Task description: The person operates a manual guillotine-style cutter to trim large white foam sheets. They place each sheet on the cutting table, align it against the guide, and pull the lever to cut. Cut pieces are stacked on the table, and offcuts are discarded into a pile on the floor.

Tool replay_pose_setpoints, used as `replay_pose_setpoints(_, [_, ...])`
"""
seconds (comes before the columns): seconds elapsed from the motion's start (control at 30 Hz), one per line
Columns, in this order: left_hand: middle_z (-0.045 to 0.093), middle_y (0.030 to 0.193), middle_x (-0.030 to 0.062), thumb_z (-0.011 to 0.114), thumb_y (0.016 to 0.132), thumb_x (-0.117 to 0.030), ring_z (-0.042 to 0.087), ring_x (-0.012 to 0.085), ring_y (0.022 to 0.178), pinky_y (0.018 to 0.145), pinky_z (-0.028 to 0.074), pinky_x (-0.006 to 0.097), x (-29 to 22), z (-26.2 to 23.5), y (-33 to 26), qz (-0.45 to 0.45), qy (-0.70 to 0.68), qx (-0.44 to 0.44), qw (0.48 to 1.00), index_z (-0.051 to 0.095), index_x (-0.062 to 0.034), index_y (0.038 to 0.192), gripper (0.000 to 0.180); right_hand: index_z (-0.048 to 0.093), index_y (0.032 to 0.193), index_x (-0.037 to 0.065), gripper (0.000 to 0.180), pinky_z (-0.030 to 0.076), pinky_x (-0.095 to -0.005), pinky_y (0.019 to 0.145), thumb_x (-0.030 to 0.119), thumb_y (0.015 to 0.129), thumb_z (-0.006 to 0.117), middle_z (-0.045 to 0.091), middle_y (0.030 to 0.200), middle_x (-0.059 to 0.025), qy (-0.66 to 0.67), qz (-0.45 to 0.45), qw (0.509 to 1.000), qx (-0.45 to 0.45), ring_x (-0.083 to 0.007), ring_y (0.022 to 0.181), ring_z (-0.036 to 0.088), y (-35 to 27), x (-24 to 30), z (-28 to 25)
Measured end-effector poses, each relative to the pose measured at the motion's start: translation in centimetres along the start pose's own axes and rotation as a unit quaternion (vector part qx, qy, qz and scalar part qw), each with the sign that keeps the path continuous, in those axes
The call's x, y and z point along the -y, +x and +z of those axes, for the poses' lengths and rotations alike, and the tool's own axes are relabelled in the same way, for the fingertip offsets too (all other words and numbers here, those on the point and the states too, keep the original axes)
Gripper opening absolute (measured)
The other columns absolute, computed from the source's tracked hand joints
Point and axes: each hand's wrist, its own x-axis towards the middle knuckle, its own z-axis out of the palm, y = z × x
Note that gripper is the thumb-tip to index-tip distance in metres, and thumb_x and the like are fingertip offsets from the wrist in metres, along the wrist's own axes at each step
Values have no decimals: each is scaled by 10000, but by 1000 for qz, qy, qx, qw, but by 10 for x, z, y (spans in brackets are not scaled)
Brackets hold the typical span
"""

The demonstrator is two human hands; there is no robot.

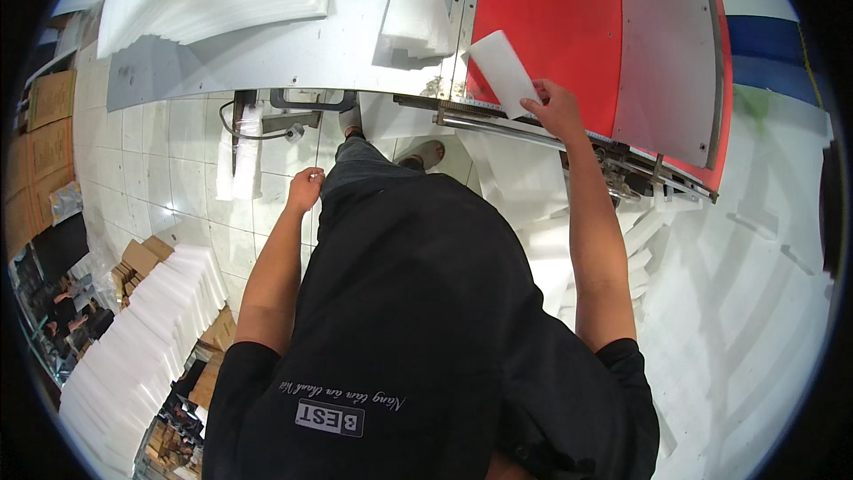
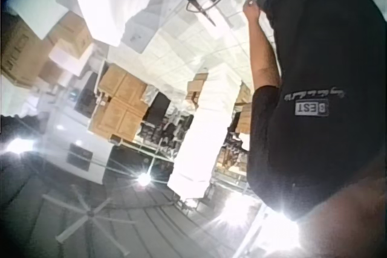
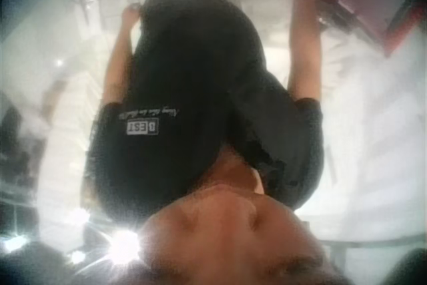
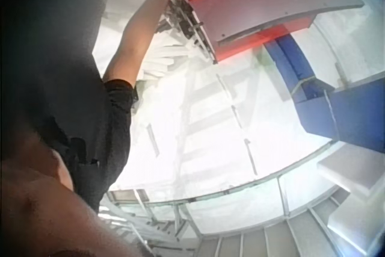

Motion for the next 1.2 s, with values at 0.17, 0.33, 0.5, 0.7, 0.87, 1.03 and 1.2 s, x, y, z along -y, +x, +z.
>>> replay_pose_setpoints(0.17, [711, 790, 120, 669, 887, -264, 702, 245, 745, 745, 546, 358, -8, -7, 16, 16, 14, 34, 999, 723, -73, 1168, 344, 699, 1101, -68, 439, 571, -314, 680, 258, 833, 818, 742, 922, -131, 247, 108, 962, 40, -180, 741, 711, 5, -1, 25])
replay_pose_setpoints(0.33, [688, 786, 104, 699, 868, -275, 684, 234, 765, 754, 537, 359, -25, -7, 31, 46, 1, 43, 998, 714, -77, 1189, 378, 629, 1213, -78, 664, 583, -406, 778, 377, 777, 837, 720, 1058, -226, 0, 38, 998, -48, -328, 899, 722, 25, 24, 55])
replay_pose_setpoints(0.5, [690, 788, 99, 706, 862, -297, 683, 236, 754, 756, 536, 358, -24, -5, 33, 41, -3, 44, 998, 713, -80, 1202, 403, 465, 1357, -64, 936, 553, -481, 894, 496, 713, 848, 675, 1140, -297, -45, 47, 996, -66, -438, 1062, 668, 34, 81, 61])
replay_pose_setpoints(0.7, [719, 802, 105, 705, 866, -304, 693, 225, 747, 751, 536, 356, -9, -5, 22, 9, -14, 36, 999, 718, -83, 1203, 403, 438, 1339, -63, 966, 559, -478, 903, 496, 687, 883, 676, 1113, -312, -112, 81, 990, -32, -436, 1056, 677, 51, 88, 73])
replay_pose_setpoints(0.87, [729, 793, 103, 690, 882, -290, 695, 204, 750, 745, 531, 344, 14, -5, 12, -51, -34, 37, 997, 729, -73, 1182, 372, 440, 1322, -65, 978, 563, -476, 887, 491, 667, 906, 680, 1097, -310, -121, 68, 990, -19, -436, 1041, 681, 50, 91, 70])
replay_pose_setpoints(1.03, [731, 794, 103, 683, 899, -285, 697, 197, 761, 755, 528, 333, 19, -6, 8, -60, -36, 43, 997, 729, -67, 1178, 357, 426, 1345, -69, 1021, 559, -475, 898, 514, 659, 907, 679, 1104, -310, -121, 54, 991, -26, -437, 1055, 676, 48, 88, 71])
replay_pose_setpoints(1.2, [742, 820, 112, 688, 891, -279, 708, 203, 785, 768, 532, 330, 6, -9, 14, -42, -34, 46, 997, 726, -66, 1186, 366, 413, 1361, -73, 1044, 555, -469, 908, 521, 658, 906, 677, 1107, -314, -120, 49, 991, -25, -439, 1066, 672, 50, 86, 71])
